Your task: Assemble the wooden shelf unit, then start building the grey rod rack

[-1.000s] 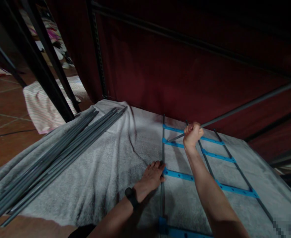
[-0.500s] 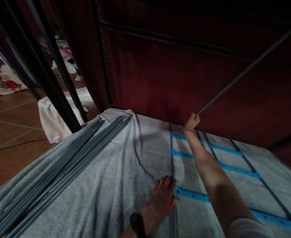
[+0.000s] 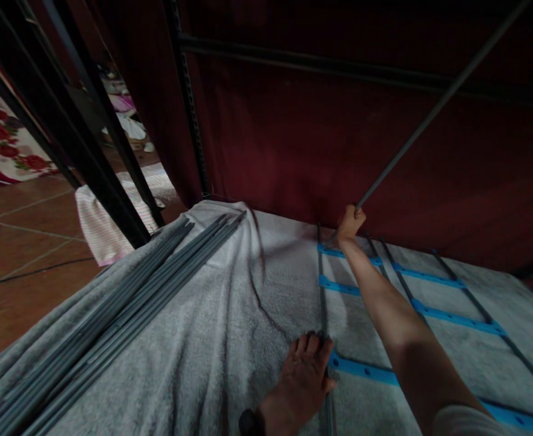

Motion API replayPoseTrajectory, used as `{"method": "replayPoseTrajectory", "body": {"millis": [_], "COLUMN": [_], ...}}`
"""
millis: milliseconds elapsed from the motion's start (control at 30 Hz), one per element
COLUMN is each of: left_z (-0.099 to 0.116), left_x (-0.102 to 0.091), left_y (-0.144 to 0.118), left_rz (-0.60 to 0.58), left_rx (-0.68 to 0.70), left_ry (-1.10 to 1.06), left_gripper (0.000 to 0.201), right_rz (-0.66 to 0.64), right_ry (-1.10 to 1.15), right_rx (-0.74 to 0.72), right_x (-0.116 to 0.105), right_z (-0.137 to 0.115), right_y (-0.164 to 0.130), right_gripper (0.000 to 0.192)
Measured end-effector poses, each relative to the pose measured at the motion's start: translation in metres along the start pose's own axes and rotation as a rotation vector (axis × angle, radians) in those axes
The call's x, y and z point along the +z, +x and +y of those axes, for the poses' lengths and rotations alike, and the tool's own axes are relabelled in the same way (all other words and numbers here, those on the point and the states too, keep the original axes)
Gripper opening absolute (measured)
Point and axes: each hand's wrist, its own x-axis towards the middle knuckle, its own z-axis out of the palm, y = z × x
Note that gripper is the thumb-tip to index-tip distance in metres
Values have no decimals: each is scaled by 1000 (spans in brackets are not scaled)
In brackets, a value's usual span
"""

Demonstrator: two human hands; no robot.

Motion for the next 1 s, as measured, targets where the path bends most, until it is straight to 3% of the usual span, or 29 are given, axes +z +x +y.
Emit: {"method": "replayPoseTrajectory", "body": {"millis": [167, 400, 800, 1000], "left_z": [3, 1, 5, 5], "left_x": [-3, 8, -5, 1], "left_y": [-2, -1, 0, -2], "left_rz": [8, 2, -20, -13], "left_rx": [-2, -27, -33, -26], "left_ry": [2, 1, -41, -20], "left_gripper": [65, 69, 66, 67], "right_rz": [115, 6, 0, 46], "right_ry": [111, 51, 172, 167], "right_rx": [1, -5, -7, 41], "right_x": [-4, 8, -5, -10], "right_z": [-1, 4, -3, -5], "right_y": [-2, 3, -7, 1], "right_gripper": [31, 33, 33, 32]}}
